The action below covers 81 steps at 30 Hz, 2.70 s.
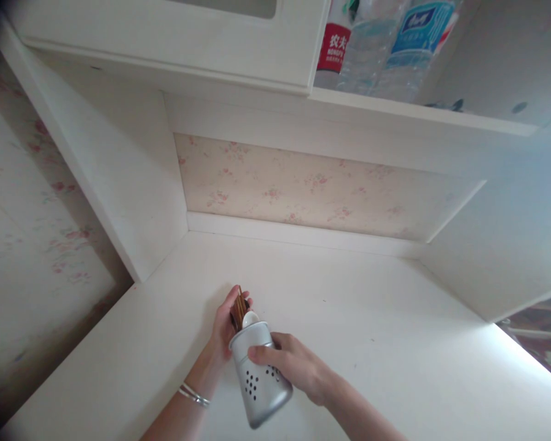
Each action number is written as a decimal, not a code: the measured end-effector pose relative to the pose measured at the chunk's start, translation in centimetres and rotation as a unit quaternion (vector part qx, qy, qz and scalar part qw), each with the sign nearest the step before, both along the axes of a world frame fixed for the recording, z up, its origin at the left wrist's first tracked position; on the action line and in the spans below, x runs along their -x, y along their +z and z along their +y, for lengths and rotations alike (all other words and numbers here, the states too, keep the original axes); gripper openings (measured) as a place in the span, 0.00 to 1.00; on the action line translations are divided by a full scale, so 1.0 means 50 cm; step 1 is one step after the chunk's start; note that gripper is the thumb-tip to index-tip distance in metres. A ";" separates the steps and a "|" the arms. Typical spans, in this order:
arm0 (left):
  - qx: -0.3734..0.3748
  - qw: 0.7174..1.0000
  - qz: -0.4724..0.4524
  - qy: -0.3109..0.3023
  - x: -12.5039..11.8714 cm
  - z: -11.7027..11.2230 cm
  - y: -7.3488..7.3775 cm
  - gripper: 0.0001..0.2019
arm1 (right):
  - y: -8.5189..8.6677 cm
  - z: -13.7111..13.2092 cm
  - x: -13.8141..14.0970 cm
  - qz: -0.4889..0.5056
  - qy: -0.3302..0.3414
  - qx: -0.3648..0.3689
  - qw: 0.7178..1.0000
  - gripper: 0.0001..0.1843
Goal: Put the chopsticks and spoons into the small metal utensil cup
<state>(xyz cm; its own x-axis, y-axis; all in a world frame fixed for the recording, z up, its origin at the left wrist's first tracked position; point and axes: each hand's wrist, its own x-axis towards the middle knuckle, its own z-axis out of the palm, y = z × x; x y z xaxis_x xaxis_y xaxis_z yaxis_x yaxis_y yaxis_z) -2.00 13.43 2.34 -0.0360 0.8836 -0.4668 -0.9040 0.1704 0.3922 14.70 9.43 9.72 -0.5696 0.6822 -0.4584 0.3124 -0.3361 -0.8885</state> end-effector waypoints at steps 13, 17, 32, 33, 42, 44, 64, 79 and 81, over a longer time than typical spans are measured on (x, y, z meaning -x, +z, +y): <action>-0.022 0.995 -0.081 -0.050 -0.011 -0.019 0.035 0.17 | 0.026 0.021 -0.014 0.044 0.035 0.070 0.996 0.22; -0.048 0.993 -0.083 -0.073 -0.014 -0.026 0.043 0.15 | 0.018 0.028 -0.027 0.060 0.028 0.099 0.993 0.23; -0.041 0.991 -0.130 -0.005 0.007 -0.014 0.000 0.13 | -0.032 0.015 -0.030 0.158 0.012 0.160 0.974 0.28; -0.044 0.991 -0.125 -0.008 0.004 -0.015 0.000 0.13 | -0.033 0.018 -0.033 0.159 0.005 0.163 0.974 0.29; -0.071 0.990 -0.121 -0.035 -0.007 -0.027 0.023 0.13 | -0.050 0.033 -0.045 0.168 -0.035 0.185 0.968 0.33; -0.086 0.989 -0.118 -0.037 -0.008 -0.030 0.027 0.11 | -0.056 0.036 -0.053 0.176 -0.036 0.184 0.966 0.36; -0.107 0.994 0.025 0.011 -0.025 -0.010 0.010 0.31 | -0.157 0.065 -0.041 0.318 0.072 0.181 0.928 0.38; -0.088 0.963 0.232 0.103 0.086 0.061 0.054 0.15 | -0.164 0.059 -0.048 0.307 0.173 0.191 0.916 0.36; -0.067 0.890 0.447 0.064 0.120 0.095 0.073 0.12 | -0.171 0.061 -0.050 0.303 0.166 0.193 0.918 0.35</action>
<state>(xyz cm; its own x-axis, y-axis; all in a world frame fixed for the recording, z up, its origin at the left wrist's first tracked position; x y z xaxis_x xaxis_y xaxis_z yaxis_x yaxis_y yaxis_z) -8.02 18.18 5.97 -0.4435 0.8916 -0.0912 -0.2285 -0.0142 0.9734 17.19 12.48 1.19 -0.9473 0.2777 -0.1595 -0.0579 -0.6384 -0.7675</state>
